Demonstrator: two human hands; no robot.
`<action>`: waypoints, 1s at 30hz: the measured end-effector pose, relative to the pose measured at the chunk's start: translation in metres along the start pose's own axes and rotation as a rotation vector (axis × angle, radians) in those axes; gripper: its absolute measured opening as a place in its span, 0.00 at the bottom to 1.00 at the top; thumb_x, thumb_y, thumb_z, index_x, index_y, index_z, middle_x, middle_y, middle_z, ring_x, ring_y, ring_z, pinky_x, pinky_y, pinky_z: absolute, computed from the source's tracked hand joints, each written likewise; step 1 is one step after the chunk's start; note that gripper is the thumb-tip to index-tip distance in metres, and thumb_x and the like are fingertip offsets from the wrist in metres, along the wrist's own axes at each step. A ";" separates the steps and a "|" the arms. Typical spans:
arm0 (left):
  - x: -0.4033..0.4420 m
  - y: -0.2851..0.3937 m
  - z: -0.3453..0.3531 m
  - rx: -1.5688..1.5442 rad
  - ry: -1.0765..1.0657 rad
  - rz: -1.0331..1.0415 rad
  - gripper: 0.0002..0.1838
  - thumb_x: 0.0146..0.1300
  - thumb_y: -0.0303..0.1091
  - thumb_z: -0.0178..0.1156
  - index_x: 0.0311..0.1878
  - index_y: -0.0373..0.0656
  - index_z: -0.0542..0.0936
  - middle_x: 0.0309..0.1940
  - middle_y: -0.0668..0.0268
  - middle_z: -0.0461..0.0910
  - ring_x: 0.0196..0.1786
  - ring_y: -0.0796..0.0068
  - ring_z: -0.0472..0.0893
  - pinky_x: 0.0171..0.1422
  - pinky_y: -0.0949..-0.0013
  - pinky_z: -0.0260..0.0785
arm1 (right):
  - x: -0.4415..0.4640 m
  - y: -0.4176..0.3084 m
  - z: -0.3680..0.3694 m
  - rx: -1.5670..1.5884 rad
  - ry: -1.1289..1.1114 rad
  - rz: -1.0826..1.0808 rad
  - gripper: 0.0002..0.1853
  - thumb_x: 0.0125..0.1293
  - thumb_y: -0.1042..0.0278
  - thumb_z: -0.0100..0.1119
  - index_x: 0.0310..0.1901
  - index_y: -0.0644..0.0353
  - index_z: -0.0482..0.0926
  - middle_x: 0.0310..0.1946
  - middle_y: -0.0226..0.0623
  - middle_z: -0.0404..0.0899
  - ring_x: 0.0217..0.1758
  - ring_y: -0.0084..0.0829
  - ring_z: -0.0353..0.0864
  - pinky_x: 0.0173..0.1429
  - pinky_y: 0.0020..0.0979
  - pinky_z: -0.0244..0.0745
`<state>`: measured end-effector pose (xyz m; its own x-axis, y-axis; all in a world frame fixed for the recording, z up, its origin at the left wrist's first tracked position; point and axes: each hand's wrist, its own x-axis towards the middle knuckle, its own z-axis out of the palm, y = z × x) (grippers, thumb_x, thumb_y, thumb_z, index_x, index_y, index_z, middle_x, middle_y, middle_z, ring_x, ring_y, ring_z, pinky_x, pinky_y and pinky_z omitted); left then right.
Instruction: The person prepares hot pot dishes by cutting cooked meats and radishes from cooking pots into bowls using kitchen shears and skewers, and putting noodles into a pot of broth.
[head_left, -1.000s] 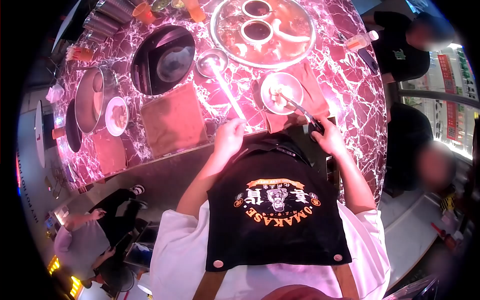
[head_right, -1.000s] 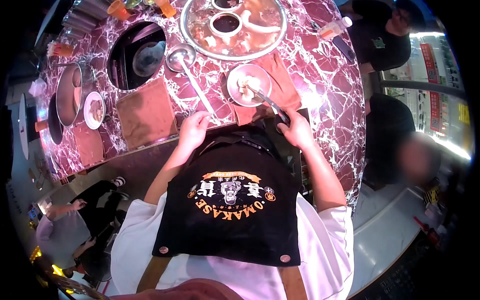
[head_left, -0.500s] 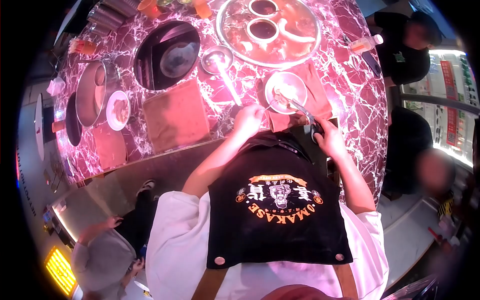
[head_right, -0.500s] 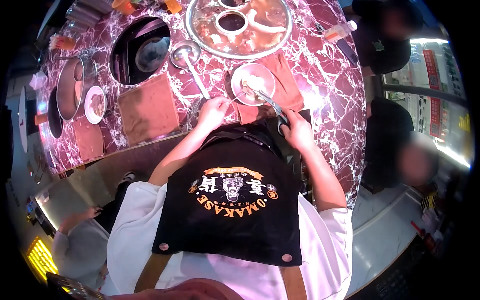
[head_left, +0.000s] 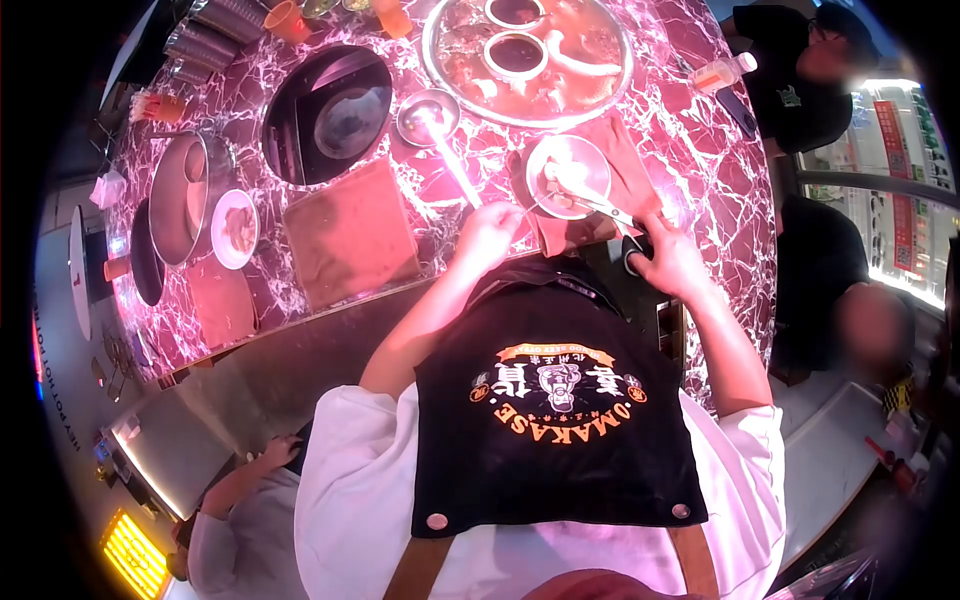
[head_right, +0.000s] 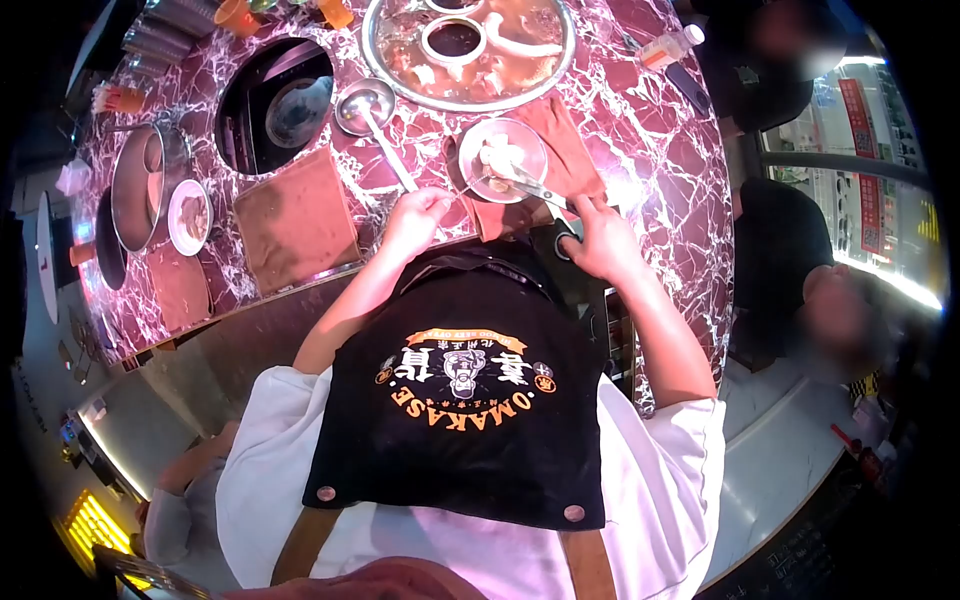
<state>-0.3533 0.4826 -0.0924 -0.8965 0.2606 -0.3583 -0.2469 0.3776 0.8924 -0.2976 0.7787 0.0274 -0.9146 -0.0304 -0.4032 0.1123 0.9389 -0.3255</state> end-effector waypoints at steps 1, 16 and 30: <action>0.002 -0.003 0.000 0.002 -0.002 -0.001 0.10 0.71 0.29 0.60 0.49 0.35 0.84 0.36 0.64 0.86 0.36 0.81 0.80 0.43 0.73 0.72 | 0.002 0.003 0.006 0.034 0.005 -0.019 0.26 0.56 0.66 0.66 0.58 0.54 0.74 0.45 0.53 0.82 0.50 0.55 0.83 0.54 0.49 0.78; 0.004 0.012 0.009 0.261 -0.004 0.103 0.12 0.68 0.35 0.60 0.50 0.40 0.84 0.38 0.54 0.86 0.40 0.61 0.87 0.47 0.63 0.76 | -0.002 0.000 0.005 0.073 0.008 0.043 0.30 0.53 0.61 0.69 0.60 0.56 0.73 0.47 0.56 0.82 0.51 0.54 0.84 0.55 0.48 0.78; 0.040 0.084 -0.021 0.824 -0.229 0.215 0.11 0.65 0.33 0.55 0.42 0.45 0.86 0.37 0.52 0.85 0.44 0.48 0.84 0.50 0.49 0.76 | -0.008 0.009 -0.015 -0.255 0.117 -0.238 0.29 0.51 0.68 0.69 0.57 0.57 0.73 0.45 0.43 0.77 0.50 0.47 0.81 0.54 0.46 0.78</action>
<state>-0.4182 0.5059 -0.0262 -0.7757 0.5377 -0.3304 0.3413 0.7978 0.4970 -0.2953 0.7928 0.0399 -0.9435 -0.2322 -0.2363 -0.1956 0.9661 -0.1684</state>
